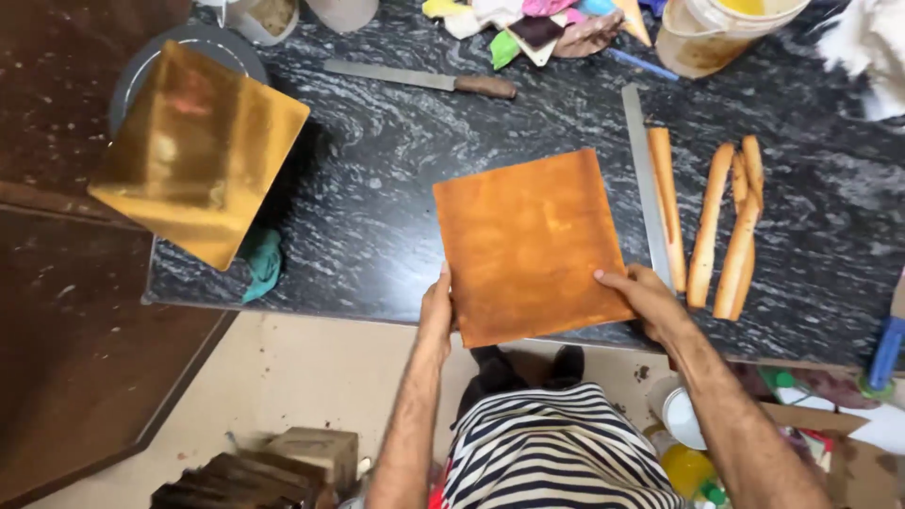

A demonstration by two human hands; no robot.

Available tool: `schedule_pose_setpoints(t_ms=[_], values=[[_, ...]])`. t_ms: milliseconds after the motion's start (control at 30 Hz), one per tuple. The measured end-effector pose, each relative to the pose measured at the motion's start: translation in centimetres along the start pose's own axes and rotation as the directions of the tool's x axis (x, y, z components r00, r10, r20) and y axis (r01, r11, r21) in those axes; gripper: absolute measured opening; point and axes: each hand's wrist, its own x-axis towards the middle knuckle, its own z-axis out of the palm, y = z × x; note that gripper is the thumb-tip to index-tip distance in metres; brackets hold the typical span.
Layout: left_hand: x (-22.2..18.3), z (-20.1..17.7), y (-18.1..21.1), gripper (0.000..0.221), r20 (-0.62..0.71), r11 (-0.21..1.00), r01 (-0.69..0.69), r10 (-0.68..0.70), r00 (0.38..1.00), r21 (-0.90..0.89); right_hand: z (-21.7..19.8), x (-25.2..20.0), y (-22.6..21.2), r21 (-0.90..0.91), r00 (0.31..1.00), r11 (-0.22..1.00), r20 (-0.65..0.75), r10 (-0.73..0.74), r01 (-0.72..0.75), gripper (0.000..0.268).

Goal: The person trims the edges of a square cake with a knife, places the scraps into a tray, and wipes the counter with a cloth. They then apply white frosting to the cake using a spatula and scrape excess frosting onto the work surface.

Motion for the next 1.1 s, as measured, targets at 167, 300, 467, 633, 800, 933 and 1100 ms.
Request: schedule_pose_setpoints(t_ms=[167,300,467,633,800,933,1100], values=[[-1.4,-1.2,3.3,0.072,0.146,0.968,0.185,-0.161,0.976,-0.168,0.2,-3.1,-4.6,0.097,0.997,0.992,0.039,0.072,-0.076,0.044],[-3.6,-4.8,5.0,0.095,0.414,0.799,0.248,0.001,0.91,-0.547,-1.9,-3.2,-6.4,0.226,0.986,0.963,0.107,0.126,-0.147,0.037],[-1.3,2.7,-0.5,0.075,0.373,0.388,0.276,0.201,0.906,-0.879,2.4,-8.0,-12.0,0.476,0.983,0.862,0.142,0.118,-0.172,0.034],[-2.6,6.5,2.4,0.069,0.382,0.368,0.256,0.327,0.864,-0.894,8.9,-12.2,-8.5,0.573,0.984,0.8,0.114,0.135,-0.177,0.035],[-4.9,0.3,8.2,0.071,0.341,0.46,0.094,0.491,0.802,-0.883,11.4,-13.8,-3.7,0.338,0.975,0.929,0.205,0.083,-0.15,0.075],[-8.8,-2.7,11.6,0.072,0.391,0.571,0.016,0.54,0.745,-0.821,2.3,-12.7,-0.6,-0.163,0.978,0.965,0.031,-0.206,0.208,0.084],[-15.0,-2.5,16.8,0.074,0.474,0.697,-0.103,0.581,0.662,-0.71,-6.8,-12.5,-0.8,0.161,0.996,0.987,0.085,-0.039,0.025,0.067]])
